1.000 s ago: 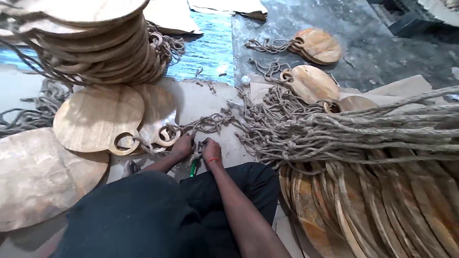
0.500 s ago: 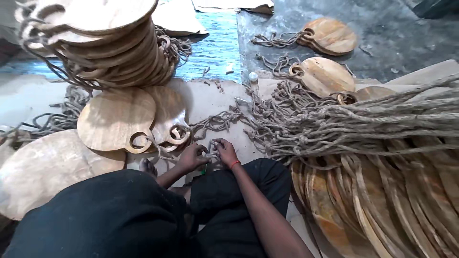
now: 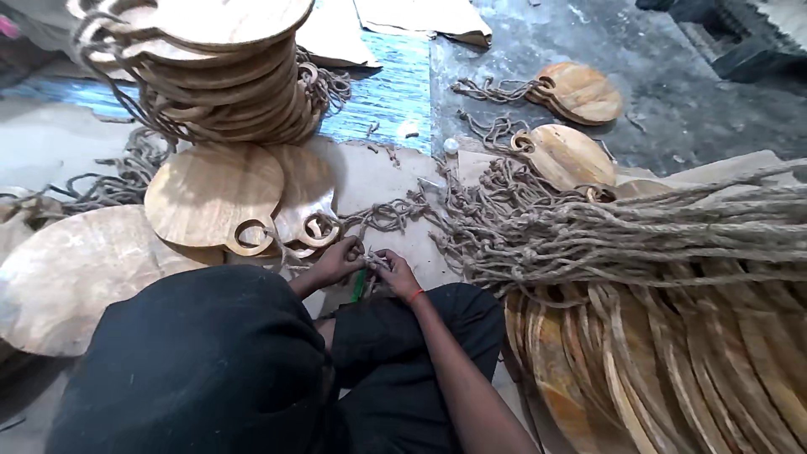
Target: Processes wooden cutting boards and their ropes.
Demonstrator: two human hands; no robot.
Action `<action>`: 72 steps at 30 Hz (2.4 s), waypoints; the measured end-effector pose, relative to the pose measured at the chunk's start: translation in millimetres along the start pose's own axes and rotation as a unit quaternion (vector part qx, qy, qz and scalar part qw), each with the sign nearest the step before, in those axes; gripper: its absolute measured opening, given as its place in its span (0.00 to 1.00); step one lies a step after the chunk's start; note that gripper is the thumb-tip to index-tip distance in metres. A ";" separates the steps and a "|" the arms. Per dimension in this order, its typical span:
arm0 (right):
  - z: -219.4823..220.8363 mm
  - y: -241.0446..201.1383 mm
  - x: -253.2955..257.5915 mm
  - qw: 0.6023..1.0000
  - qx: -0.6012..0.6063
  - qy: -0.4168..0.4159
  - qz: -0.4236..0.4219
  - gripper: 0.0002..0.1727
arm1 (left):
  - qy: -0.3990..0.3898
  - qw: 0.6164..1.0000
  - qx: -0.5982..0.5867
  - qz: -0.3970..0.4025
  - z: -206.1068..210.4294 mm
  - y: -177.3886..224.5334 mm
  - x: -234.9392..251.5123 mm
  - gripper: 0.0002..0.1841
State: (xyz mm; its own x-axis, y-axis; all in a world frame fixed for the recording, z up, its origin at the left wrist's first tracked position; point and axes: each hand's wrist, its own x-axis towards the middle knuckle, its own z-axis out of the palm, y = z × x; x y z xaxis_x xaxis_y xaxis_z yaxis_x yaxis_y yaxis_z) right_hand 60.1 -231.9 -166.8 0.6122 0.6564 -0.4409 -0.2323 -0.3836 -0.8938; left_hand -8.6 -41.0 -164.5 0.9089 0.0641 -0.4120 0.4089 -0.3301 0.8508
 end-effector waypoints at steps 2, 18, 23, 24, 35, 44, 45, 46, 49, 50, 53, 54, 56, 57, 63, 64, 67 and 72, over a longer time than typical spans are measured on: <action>-0.2 -2.8 -4.4 0.999 0.042 0.017 0.018 0.15 | -0.005 0.997 -0.077 -0.014 1.6 2.5 2.0 0.17; 11.0 20.8 37.7 0.980 -0.093 0.170 0.046 0.12 | 0.042 0.991 0.088 -0.094 1.3 -7.5 43.4 0.14; 10.0 23.1 50.5 0.974 -0.119 0.176 0.071 0.12 | 0.013 0.986 0.123 -0.113 0.0 -5.4 51.8 0.16; 9.4 23.9 54.6 0.974 -0.118 0.175 0.081 0.11 | 0.009 0.986 0.123 -0.116 -0.3 -5.3 52.3 0.16; 5.3 34.1 54.9 0.982 -0.041 0.177 0.053 0.11 | 0.017 0.990 0.091 -0.105 -3.0 -1.3 51.5 0.14; 5.5 36.2 53.6 0.978 -0.059 0.199 0.010 0.12 | 0.028 0.992 0.089 -0.081 -2.4 -5.0 52.1 0.13; 6.0 35.3 53.4 0.976 -0.079 0.202 0.012 0.12 | 0.028 0.992 0.092 -0.082 -2.1 -5.7 52.4 0.13; 6.4 33.4 53.0 0.975 -0.099 0.200 0.020 0.13 | 0.028 0.992 0.095 -0.083 -1.1 -5.8 52.5 0.12; 7.2 26.2 53.2 0.972 -0.140 0.186 0.034 0.15 | 0.031 0.991 0.097 -0.084 -0.8 -2.7 53.1 0.13; 7.4 24.9 52.5 0.971 -0.151 0.183 0.032 0.15 | 0.031 0.991 0.099 -0.084 -0.6 -3.1 53.5 0.13; 9.0 23.9 52.5 0.965 -0.192 0.179 0.021 0.14 | 0.027 0.990 0.114 -0.082 -0.6 -4.9 55.0 0.13; 9.7 23.9 53.8 0.962 -0.207 0.177 0.021 0.14 | 0.025 0.989 0.119 -0.086 -0.9 -4.1 55.1 0.13; 10.9 23.1 55.9 0.957 -0.236 0.168 0.025 0.14 | 0.020 0.986 0.129 -0.099 -1.9 -0.6 54.6 0.14; 11.0 22.4 56.1 0.954 -0.250 0.162 0.024 0.14 | 0.018 0.985 0.136 -0.104 -2.4 1.6 54.0 0.14; 7.9 15.8 44.7 0.956 -0.267 0.086 0.083 0.16 | -0.044 0.972 0.187 -0.134 -2.8 4.9 51.3 0.14; 7.3 16.1 44.8 0.958 -0.262 0.084 0.086 0.16 | -0.046 0.972 0.189 -0.134 -2.8 5.2 50.8 0.14; 8.9 20.6 53.0 0.958 -0.259 0.108 0.067 0.16 | -0.022 0.967 0.210 -0.141 -2.4 8.2 52.2 0.14; 15.9 20.4 60.8 0.948 -0.268 0.168 0.034 0.16 | 0.013 0.966 0.222 -0.129 1.0 10.0 53.9 0.13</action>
State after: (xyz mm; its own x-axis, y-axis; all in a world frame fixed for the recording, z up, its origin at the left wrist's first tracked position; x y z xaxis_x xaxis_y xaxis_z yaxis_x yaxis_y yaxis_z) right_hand 80.5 -189.5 -213.2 0.8363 0.4097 -0.3642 0.0836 -0.7519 -0.6540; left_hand 44.4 -41.7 -178.5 0.7849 0.2203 -0.5791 0.5531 -0.6705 0.4945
